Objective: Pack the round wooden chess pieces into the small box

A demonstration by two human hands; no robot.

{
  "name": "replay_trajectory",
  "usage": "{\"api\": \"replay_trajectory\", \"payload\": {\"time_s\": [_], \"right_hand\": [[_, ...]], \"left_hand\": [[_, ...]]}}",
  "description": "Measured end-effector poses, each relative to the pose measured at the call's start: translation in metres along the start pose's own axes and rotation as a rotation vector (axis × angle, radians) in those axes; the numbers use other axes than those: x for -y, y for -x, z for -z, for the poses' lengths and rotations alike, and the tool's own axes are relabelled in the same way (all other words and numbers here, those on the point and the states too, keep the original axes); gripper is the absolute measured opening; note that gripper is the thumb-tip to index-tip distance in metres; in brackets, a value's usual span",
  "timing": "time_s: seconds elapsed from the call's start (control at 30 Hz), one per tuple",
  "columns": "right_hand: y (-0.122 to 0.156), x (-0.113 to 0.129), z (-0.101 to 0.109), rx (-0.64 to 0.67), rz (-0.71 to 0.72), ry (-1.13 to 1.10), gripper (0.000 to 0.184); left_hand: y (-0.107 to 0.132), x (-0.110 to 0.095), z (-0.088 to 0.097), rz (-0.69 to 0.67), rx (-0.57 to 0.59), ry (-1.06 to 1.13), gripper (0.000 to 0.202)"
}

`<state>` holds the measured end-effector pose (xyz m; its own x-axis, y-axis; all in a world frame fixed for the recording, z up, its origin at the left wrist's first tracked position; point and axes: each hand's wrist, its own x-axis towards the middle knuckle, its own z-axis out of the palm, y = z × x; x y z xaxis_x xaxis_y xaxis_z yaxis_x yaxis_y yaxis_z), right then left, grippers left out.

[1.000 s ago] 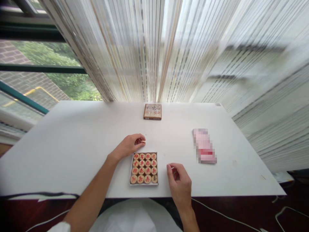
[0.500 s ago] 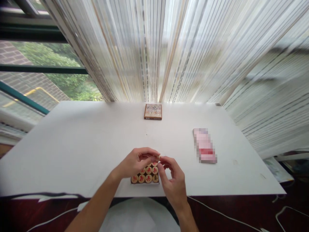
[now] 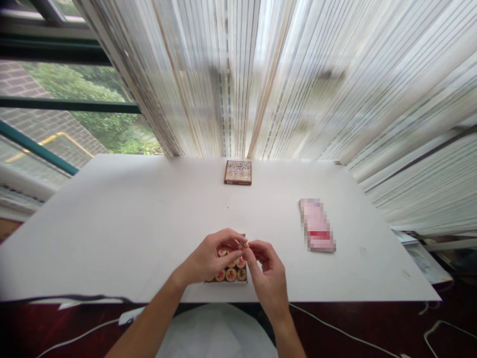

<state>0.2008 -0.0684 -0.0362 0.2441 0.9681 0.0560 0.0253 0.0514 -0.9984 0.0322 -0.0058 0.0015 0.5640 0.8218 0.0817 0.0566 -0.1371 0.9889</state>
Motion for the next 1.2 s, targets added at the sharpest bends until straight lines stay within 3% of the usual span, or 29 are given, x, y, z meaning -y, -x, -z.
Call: {"api": "replay_trajectory", "payload": {"time_s": [0.2,0.43,0.7,0.8,1.2], "right_hand": [[0.001,0.001,-0.001,0.007,-0.023,-0.021,0.023],[0.002,0.001,-0.001,0.006,-0.03,-0.019,0.026],[0.008,-0.012,0.025,-0.015,-0.104,0.004,0.025],[0.014,-0.016,0.029,0.02,-0.154,-0.039,0.028],[0.023,-0.009,0.024,0.079,-0.215,-0.02,0.026]], "left_hand": [[0.001,0.005,0.001,-0.003,-0.019,-0.116,0.025],[0.008,-0.003,0.006,-0.105,-0.015,-0.337,0.027],[0.053,0.025,0.024,-0.083,-0.047,-0.605,0.091],[0.065,0.035,0.027,-0.051,-0.042,-0.657,0.105],[0.061,0.044,0.029,-0.044,-0.03,-0.697,0.101]]}}
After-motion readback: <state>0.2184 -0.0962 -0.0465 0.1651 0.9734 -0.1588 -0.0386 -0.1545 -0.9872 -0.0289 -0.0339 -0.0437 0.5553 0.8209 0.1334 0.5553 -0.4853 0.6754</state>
